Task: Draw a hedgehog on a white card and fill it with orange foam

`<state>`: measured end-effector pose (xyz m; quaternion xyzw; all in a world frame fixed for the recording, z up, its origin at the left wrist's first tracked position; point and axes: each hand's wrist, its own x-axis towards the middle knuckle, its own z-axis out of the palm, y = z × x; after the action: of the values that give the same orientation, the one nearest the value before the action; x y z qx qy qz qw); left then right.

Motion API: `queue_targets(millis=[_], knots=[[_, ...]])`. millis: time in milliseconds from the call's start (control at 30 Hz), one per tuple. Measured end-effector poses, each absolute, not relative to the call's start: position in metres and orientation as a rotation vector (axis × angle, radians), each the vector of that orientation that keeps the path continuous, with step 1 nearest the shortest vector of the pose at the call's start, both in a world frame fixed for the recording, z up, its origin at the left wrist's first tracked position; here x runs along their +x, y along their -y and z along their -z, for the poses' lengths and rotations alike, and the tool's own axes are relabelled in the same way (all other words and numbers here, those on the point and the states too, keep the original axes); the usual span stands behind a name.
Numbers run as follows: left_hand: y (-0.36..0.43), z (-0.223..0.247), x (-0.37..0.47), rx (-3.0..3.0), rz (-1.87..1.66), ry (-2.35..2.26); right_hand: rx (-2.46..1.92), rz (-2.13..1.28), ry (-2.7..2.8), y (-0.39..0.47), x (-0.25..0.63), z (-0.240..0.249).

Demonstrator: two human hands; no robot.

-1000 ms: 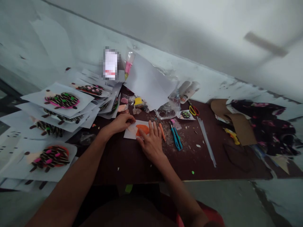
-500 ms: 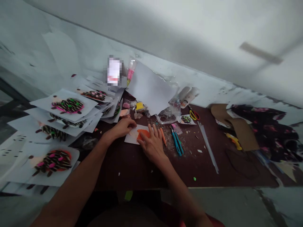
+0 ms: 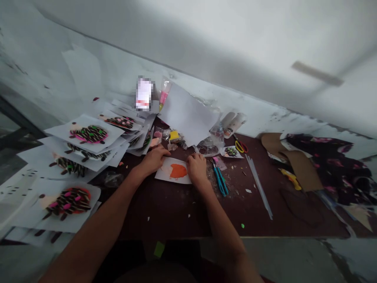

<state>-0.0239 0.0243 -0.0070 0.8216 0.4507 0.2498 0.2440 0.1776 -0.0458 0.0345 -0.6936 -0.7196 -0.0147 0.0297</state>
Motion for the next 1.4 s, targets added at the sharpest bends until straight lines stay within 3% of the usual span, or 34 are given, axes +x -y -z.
queue_targets(millis=[533, 733, 1400], knots=[[-0.024, 0.005, -0.023, 2.337, -0.687, -1.393, -1.821, 0.074, 2.191, 0.057, 0.175, -0.022], [-0.028, 0.005, -0.02, 2.356, -0.837, -1.193, -1.896, 0.017, 2.229, 0.068, 0.184, -0.022], [-0.036, 0.016, -0.021, 2.446, -0.695, -1.122, -1.969, -0.044, 2.321, 0.092, 0.191, -0.029]])
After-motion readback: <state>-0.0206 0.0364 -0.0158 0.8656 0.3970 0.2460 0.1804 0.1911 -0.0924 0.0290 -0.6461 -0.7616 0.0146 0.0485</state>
